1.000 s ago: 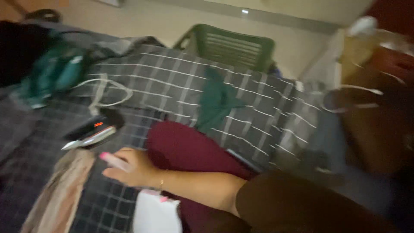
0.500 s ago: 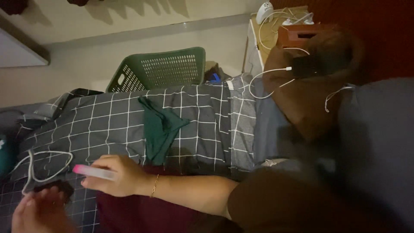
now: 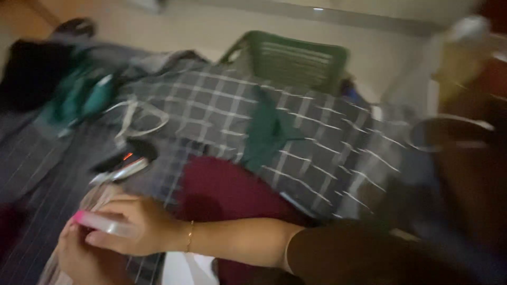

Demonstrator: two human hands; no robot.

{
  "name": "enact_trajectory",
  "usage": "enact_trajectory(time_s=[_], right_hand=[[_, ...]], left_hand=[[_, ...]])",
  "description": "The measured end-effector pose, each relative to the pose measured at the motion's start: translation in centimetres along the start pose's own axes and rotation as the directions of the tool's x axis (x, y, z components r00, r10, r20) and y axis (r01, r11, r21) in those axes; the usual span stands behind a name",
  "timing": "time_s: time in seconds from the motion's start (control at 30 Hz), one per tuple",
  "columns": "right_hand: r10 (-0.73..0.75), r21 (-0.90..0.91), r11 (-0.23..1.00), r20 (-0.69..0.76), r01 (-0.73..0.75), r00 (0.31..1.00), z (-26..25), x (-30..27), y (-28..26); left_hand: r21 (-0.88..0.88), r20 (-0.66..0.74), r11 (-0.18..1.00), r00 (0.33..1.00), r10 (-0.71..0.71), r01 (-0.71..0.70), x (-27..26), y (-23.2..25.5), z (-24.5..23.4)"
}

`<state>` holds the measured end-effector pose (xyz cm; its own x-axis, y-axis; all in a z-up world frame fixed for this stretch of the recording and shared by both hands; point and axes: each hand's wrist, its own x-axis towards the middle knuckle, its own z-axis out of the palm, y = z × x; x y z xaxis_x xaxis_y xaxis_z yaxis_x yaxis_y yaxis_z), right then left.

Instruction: The recorder is ironing various pieces of clothing on a bed.

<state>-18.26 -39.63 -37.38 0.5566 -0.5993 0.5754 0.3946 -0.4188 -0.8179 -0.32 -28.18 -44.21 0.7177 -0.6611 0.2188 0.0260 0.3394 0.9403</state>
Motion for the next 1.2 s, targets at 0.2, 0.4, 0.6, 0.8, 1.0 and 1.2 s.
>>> enact_trajectory(time_s=[0.2, 0.4, 0.6, 0.8, 1.0, 1.2], right_hand=[[-0.081, 0.159, 0.986, 0.225, 0.045, 0.971, 12.8, -1.0, -1.9], [0.215, 0.289, 0.888, 0.429, -0.359, 0.877, 16.9, -1.6, 0.3], [0.107, 0.216, 0.928, 0.622, -0.302, 0.775, 13.8, 0.1, 4.0], [0.320, -0.522, 0.852, 0.459, -0.040, 0.829, -3.1, 8.6, 8.1], [0.591, -0.545, -0.091, -0.703, -0.833, 0.395, -31.8, 1.0, 20.1], [0.132, -0.866, 0.390, -0.283, -0.312, 0.950, -28.5, -7.1, 26.0]], left_hand=[[-0.288, -0.183, 0.940, 0.974, 0.133, -0.183, -8.8, -2.0, -9.5], [0.139, -0.330, 0.990, 0.943, 0.045, 0.001, -13.9, -0.2, -9.0], [0.390, -0.374, 0.911, 0.927, 0.027, 0.131, -11.6, -2.1, -6.0], [0.168, -0.252, 0.985, 0.965, 0.071, -0.028, -8.2, -1.9, -2.3], [0.143, 0.040, 0.988, 0.997, 0.060, -0.065, -1.7, -3.7, 7.3], [-0.142, 0.368, 0.989, 0.930, 0.019, 0.036, 4.5, -11.0, 24.8]])
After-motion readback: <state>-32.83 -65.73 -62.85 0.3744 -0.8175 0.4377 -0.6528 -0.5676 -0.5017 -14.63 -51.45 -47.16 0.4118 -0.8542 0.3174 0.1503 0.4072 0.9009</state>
